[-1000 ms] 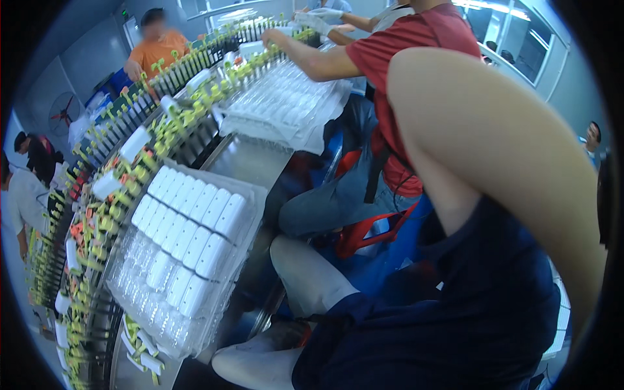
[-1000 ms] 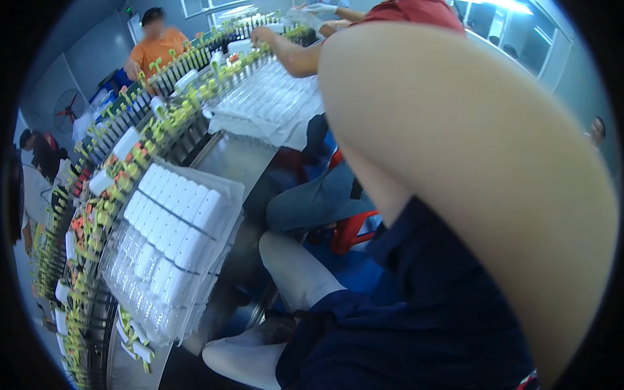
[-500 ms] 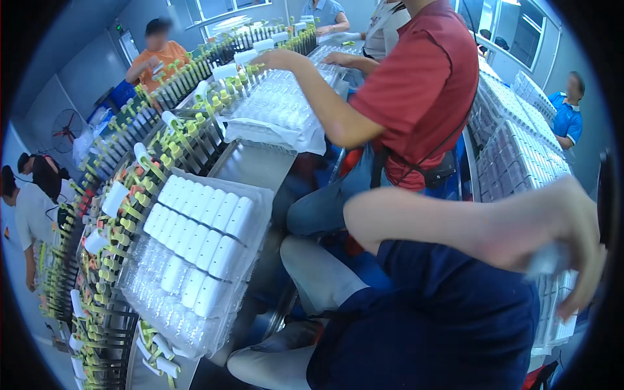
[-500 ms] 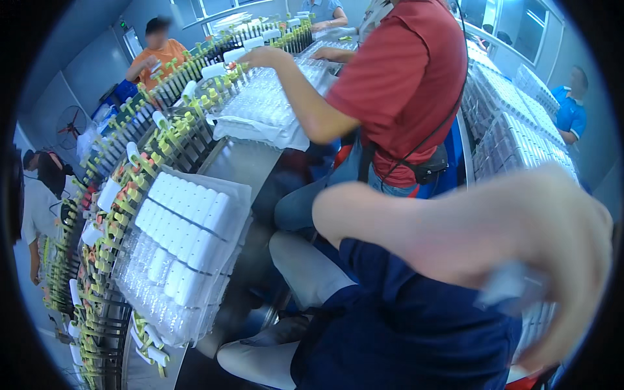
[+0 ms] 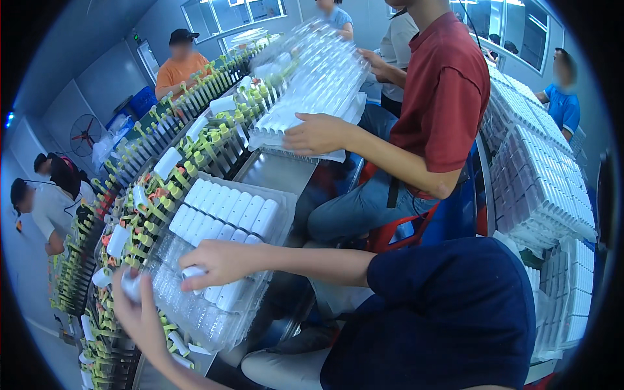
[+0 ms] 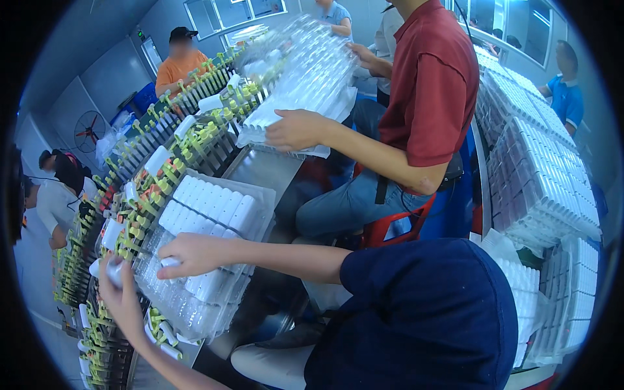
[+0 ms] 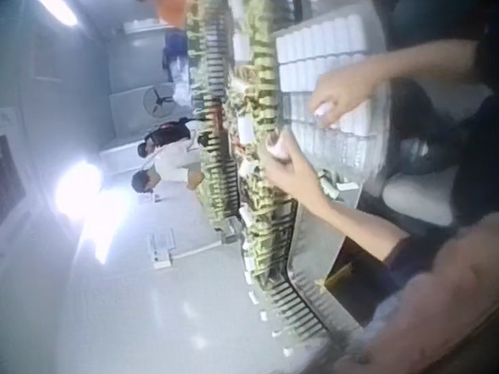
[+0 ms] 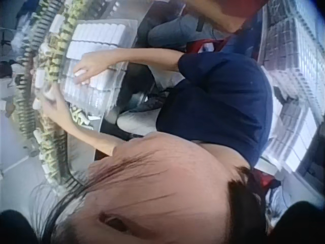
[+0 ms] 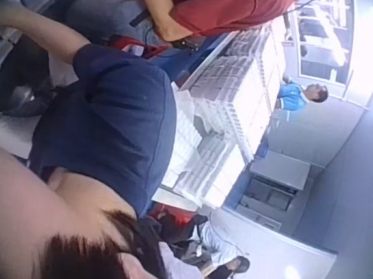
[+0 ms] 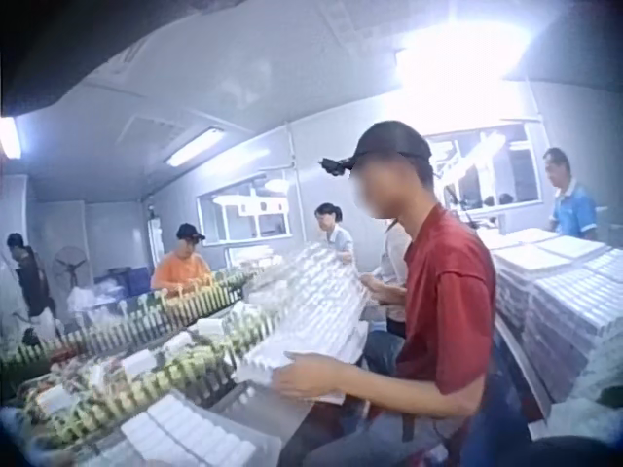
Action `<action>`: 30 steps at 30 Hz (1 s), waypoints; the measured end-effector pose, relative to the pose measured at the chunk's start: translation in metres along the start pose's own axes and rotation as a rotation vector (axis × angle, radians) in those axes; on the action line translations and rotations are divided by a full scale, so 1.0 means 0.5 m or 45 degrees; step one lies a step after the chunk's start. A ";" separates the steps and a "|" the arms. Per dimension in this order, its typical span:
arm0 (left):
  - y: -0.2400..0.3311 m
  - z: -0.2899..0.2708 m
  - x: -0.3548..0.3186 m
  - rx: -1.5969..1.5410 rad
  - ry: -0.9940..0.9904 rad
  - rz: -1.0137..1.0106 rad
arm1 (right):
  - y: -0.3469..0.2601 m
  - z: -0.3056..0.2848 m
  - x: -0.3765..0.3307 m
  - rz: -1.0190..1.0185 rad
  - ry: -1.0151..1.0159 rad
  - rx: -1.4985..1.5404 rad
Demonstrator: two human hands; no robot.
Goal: The person picks up white plastic parts from an assembly conveyor and places them into the slots of a plastic packaging tray by hand.
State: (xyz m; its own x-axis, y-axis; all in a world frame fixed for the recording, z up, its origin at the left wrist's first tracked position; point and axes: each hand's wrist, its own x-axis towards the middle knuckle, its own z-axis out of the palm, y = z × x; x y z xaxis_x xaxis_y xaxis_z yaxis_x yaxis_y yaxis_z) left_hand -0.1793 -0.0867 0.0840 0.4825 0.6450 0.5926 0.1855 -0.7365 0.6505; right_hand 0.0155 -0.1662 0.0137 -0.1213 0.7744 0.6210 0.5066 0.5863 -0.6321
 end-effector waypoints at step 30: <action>-0.256 0.203 0.096 0.347 -0.248 0.084 | 0.048 0.003 -0.006 0.430 -0.195 0.358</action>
State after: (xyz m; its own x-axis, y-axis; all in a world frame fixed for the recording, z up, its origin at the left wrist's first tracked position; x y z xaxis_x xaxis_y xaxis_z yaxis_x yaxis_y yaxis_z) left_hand -0.0931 0.0179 -0.0188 0.6505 0.5622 0.5107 0.3574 -0.8199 0.4473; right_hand 0.0269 -0.1540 -0.0042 -0.1249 0.9467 0.2968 0.2907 0.3209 -0.9014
